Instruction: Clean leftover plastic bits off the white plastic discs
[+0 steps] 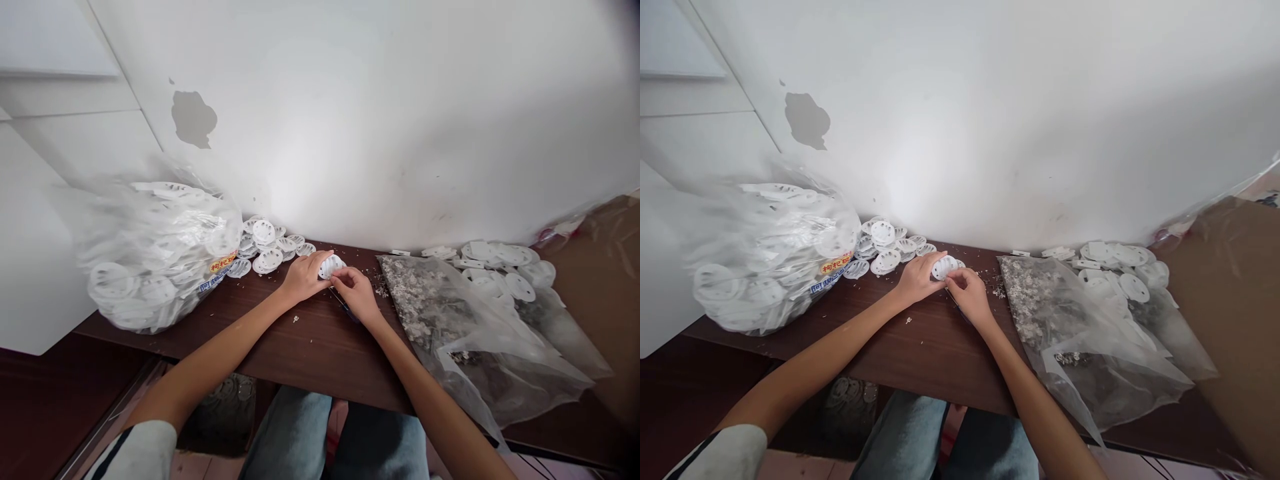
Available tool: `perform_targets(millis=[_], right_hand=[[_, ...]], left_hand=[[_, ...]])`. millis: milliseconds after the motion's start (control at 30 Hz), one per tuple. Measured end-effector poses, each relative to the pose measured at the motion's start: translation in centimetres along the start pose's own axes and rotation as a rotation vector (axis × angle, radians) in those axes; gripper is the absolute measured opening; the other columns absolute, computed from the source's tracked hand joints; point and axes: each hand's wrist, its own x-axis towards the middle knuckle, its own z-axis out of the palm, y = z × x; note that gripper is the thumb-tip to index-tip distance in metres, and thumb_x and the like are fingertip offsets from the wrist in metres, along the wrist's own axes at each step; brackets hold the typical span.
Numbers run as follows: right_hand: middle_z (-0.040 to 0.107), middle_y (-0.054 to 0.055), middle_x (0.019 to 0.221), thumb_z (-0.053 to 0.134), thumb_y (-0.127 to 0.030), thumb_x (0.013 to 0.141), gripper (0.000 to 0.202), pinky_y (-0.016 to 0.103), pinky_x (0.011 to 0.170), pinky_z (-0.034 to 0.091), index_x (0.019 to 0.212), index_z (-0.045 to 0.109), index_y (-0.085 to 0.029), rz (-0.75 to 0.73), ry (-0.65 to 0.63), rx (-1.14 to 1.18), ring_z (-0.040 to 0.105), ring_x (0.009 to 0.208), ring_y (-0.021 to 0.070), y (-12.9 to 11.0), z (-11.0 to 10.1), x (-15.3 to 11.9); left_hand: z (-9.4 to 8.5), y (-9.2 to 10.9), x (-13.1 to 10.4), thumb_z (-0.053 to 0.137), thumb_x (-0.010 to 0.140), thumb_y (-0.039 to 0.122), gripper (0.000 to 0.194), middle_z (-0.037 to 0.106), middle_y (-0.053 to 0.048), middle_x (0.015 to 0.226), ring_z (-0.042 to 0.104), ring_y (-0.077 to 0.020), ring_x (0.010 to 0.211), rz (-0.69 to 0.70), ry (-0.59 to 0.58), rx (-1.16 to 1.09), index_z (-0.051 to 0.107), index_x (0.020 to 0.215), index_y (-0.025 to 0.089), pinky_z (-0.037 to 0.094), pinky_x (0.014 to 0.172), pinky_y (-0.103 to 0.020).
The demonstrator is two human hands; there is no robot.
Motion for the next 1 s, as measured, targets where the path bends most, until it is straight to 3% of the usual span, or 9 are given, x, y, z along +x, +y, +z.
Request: perform_targets(millis=[200,367,633,800,1000], right_hand=[[0.078,0.008,0.102,0.074,-0.047,0.087,0.025,0.043,0.092,0.056,0.094,0.075,-0.023,0.069,-0.008,0.01,0.072,0.096,0.0278,0.32,0.16,0.01],[0.076,0.006,0.104,0.078,-0.048,0.084,0.028,0.04,0.087,0.057,0.096,0.071,-0.024,0.127,-0.047,0.086,0.072,0.093,0.0262,0.29,0.03,0.11],[0.073,0.004,0.106,0.091,-0.044,0.073,0.06,0.04,0.089,0.059,0.113,0.048,-0.028,0.265,-0.041,0.37,0.073,0.096,0.0229,0.67,-0.06,0.3],[0.075,0.007,0.112,0.089,-0.041,0.077,0.057,0.043,0.096,0.058,0.119,0.054,-0.026,0.276,-0.105,0.385,0.073,0.105,0.0245,0.72,-0.25,0.35],[0.076,0.008,0.119,0.086,-0.039,0.078,0.045,0.044,0.104,0.055,0.114,0.063,-0.024,0.24,-0.159,0.378,0.071,0.112,0.0253,0.57,-0.19,0.49]], left_hand=[[-0.24,-0.09,0.08,0.067,0.099,0.059,0.075,0.075,-0.018,0.131,0.077,-0.0296,0.113,0.056,0.003,0.032,0.044,0.155,0.015,0.062,0.091,-0.041],[-0.25,-0.02,0.1,0.069,0.098,0.056,0.074,0.075,-0.018,0.132,0.078,-0.0294,0.112,0.076,0.026,0.046,0.045,0.154,0.014,0.062,0.091,-0.041],[0.02,-0.04,-0.11,0.073,0.096,0.056,0.075,0.076,-0.018,0.129,0.078,-0.0304,0.111,0.038,0.03,0.029,0.046,0.153,0.016,0.063,0.089,-0.042],[0.0,0.01,-0.05,0.074,0.095,0.056,0.076,0.076,-0.017,0.127,0.078,-0.0303,0.112,0.05,0.024,0.007,0.046,0.152,0.016,0.062,0.088,-0.042],[-0.13,0.18,0.13,0.074,0.095,0.055,0.074,0.076,-0.017,0.128,0.079,-0.0295,0.109,0.097,0.036,0.001,0.046,0.151,0.015,0.062,0.088,-0.042]])
